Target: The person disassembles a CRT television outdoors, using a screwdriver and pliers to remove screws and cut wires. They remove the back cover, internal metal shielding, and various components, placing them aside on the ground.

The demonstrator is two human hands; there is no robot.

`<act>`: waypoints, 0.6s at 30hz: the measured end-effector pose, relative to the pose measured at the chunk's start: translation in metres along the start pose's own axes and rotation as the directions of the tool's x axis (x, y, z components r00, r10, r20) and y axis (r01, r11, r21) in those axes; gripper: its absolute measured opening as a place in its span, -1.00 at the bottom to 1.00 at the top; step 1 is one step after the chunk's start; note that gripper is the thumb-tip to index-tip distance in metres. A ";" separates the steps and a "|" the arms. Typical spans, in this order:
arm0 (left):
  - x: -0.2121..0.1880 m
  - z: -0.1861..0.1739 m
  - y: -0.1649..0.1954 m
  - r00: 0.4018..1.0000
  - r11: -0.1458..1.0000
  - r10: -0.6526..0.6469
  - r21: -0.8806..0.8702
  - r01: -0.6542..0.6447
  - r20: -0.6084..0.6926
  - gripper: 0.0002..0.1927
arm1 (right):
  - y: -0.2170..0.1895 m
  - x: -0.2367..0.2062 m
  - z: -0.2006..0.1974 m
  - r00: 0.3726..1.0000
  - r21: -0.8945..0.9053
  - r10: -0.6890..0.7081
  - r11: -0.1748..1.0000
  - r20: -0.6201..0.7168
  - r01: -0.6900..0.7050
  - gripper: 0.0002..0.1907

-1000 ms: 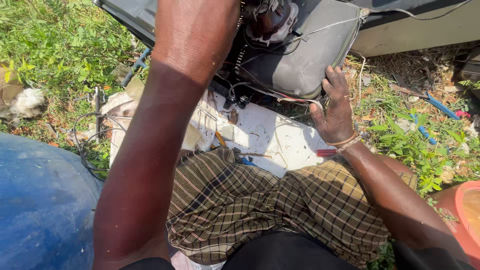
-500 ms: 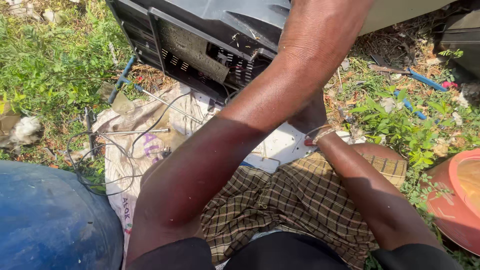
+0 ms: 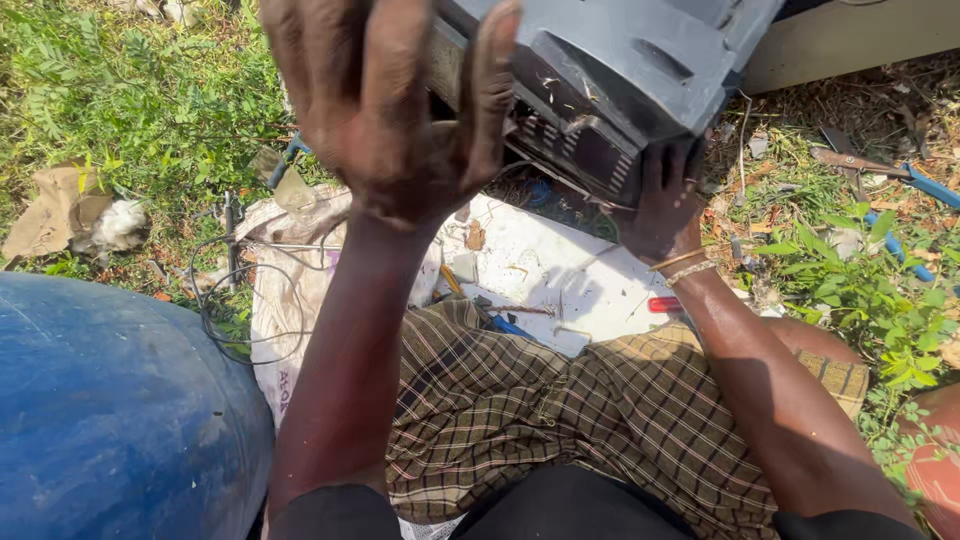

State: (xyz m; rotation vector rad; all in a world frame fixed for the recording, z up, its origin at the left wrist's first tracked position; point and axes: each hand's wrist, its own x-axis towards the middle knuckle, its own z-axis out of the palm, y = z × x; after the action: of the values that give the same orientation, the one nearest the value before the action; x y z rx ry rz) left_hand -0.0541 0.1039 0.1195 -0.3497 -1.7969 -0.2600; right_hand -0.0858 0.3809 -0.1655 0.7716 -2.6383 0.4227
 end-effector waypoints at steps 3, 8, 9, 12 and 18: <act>-0.092 -0.033 -0.046 0.637 0.611 -0.770 -0.246 0.752 0.034 -0.47 | 0.038 -0.034 0.012 0.840 0.784 0.166 0.305 0.516 -0.541 -0.37; -0.247 0.015 -0.079 -0.099 -0.416 -0.816 -0.459 0.785 0.569 -0.24 | 0.070 -0.104 -0.047 0.610 0.293 0.462 0.588 0.644 -0.754 -0.70; -0.258 0.031 -0.083 -0.129 -0.480 -0.794 -0.482 0.733 0.594 -0.24 | 0.060 -0.112 -0.068 0.570 0.206 0.559 0.581 0.602 -0.787 -0.64; -0.263 0.066 -0.086 -0.149 -0.603 -0.755 -0.587 0.540 0.638 -0.23 | 0.043 -0.096 -0.146 0.627 0.816 0.688 0.086 0.366 -0.572 -0.39; -0.233 0.083 -0.084 -0.114 -0.477 -0.867 -0.741 0.473 0.485 -0.49 | 0.039 0.000 -0.186 0.749 0.931 0.597 0.009 0.288 -0.365 -0.35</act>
State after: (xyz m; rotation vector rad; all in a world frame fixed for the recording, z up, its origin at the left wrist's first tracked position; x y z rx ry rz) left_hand -0.1069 0.0320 -0.1266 0.5959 -0.7793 -2.3556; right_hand -0.0608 0.4830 -0.0070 -0.0965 -2.0213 2.4159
